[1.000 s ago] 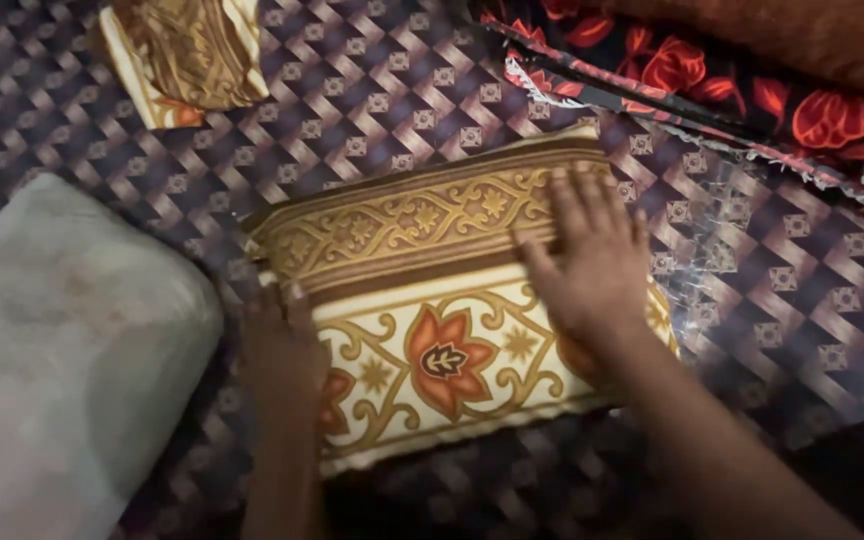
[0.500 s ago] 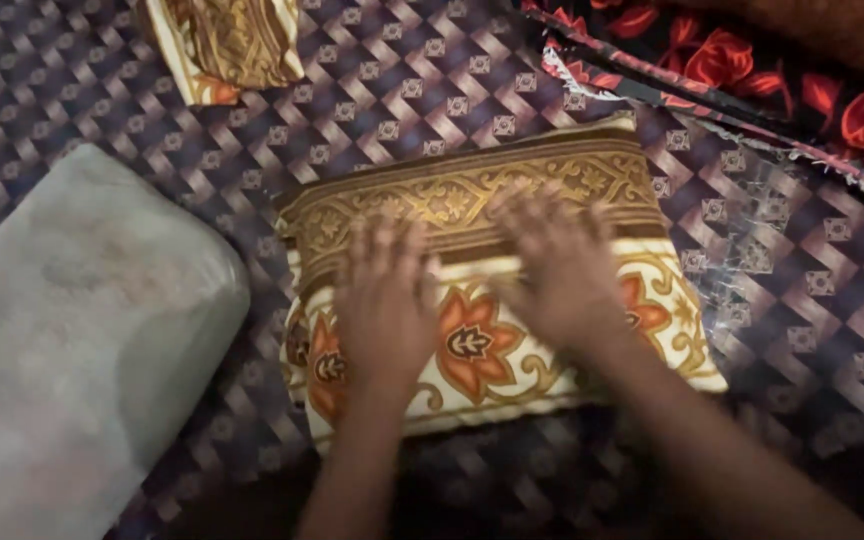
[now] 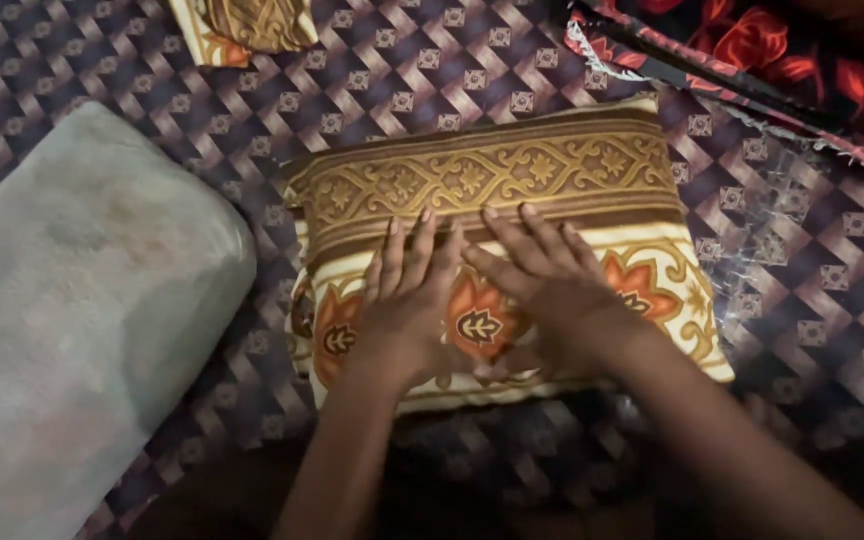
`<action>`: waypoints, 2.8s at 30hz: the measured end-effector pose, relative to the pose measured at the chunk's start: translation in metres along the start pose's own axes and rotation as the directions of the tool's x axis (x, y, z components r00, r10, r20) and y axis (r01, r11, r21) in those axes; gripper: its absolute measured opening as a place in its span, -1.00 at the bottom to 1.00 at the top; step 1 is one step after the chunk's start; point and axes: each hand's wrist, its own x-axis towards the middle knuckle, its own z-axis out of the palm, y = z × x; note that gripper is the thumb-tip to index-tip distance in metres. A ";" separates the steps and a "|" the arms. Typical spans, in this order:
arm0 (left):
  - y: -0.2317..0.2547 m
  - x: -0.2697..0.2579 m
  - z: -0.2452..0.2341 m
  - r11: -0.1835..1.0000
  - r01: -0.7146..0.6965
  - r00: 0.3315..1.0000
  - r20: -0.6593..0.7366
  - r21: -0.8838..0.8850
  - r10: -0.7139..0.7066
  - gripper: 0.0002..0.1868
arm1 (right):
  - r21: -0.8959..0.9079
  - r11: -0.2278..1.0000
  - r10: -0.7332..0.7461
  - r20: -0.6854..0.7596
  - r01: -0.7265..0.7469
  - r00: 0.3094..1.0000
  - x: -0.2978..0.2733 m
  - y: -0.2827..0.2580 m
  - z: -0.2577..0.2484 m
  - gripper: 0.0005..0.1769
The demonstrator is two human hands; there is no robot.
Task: The person wraps a rectangular cushion with a patterned fabric cover. They place the cover over the cushion, fold the edges, and smooth the surface to fit the cover neatly.
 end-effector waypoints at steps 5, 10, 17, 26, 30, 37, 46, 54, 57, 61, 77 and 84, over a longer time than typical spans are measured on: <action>-0.009 -0.017 -0.020 0.987 0.129 0.991 -0.031 0.096 -0.127 0.72 | 0.016 0.987 0.154 0.104 -0.157 0.982 -0.005 0.051 -0.016 0.70; -0.039 -0.028 -0.027 0.926 0.376 0.926 0.002 0.020 -0.376 0.66 | 0.094 0.931 0.352 0.026 -0.353 0.936 -0.009 0.090 -0.006 0.54; -0.001 0.027 0.016 0.986 -0.156 0.817 -0.569 -0.063 0.094 -0.43 | 0.204 0.970 0.061 -0.727 0.130 0.684 0.043 0.032 0.041 -0.27; -0.083 0.023 0.013 0.947 0.238 0.689 -0.650 -0.215 -0.320 -0.54 | 0.372 0.917 0.364 -0.631 -0.144 0.686 0.031 0.082 0.020 -0.26; -0.027 0.016 -0.012 1.000 -0.008 0.555 -0.832 -0.012 -0.005 -0.46 | 0.350 0.937 0.312 -0.809 -0.018 0.499 0.029 0.069 0.030 -0.27; -0.010 0.032 0.020 0.972 -0.234 0.749 -0.634 0.016 0.190 -0.39 | 0.113 0.934 -0.130 -0.777 0.339 0.616 0.050 0.015 0.045 -0.29; -0.060 0.028 0.001 0.979 0.115 0.747 -0.635 -0.169 -0.197 -0.42 | 0.424 0.889 0.424 -0.619 -0.172 0.662 0.032 0.100 0.030 -0.24; 0.018 0.023 0.040 0.966 -0.230 0.717 -0.652 0.116 0.249 -0.38 | -0.186 0.981 -0.094 -0.683 -0.048 0.725 0.053 0.009 0.079 -0.17; 0.004 0.031 0.031 0.970 -0.241 0.746 -0.643 -0.021 0.171 -0.43 | 0.107 0.989 -0.001 -0.675 0.099 0.738 0.044 0.007 0.052 -0.31; -0.042 0.032 0.040 0.970 0.030 0.721 -0.677 0.241 0.146 -0.43 | 0.092 0.996 0.044 -0.593 0.014 0.804 0.021 0.040 0.042 -0.08; 0.026 -0.010 0.081 0.990 -0.010 0.682 -0.723 0.141 0.110 -0.46 | 0.208 0.977 0.128 -0.740 0.044 0.660 0.002 -0.005 0.089 -0.28; -0.011 -0.014 0.044 0.961 0.275 0.776 -0.591 0.005 -0.219 -0.39 | 0.351 0.898 0.429 -0.573 -0.263 0.698 -0.021 0.050 0.068 -0.10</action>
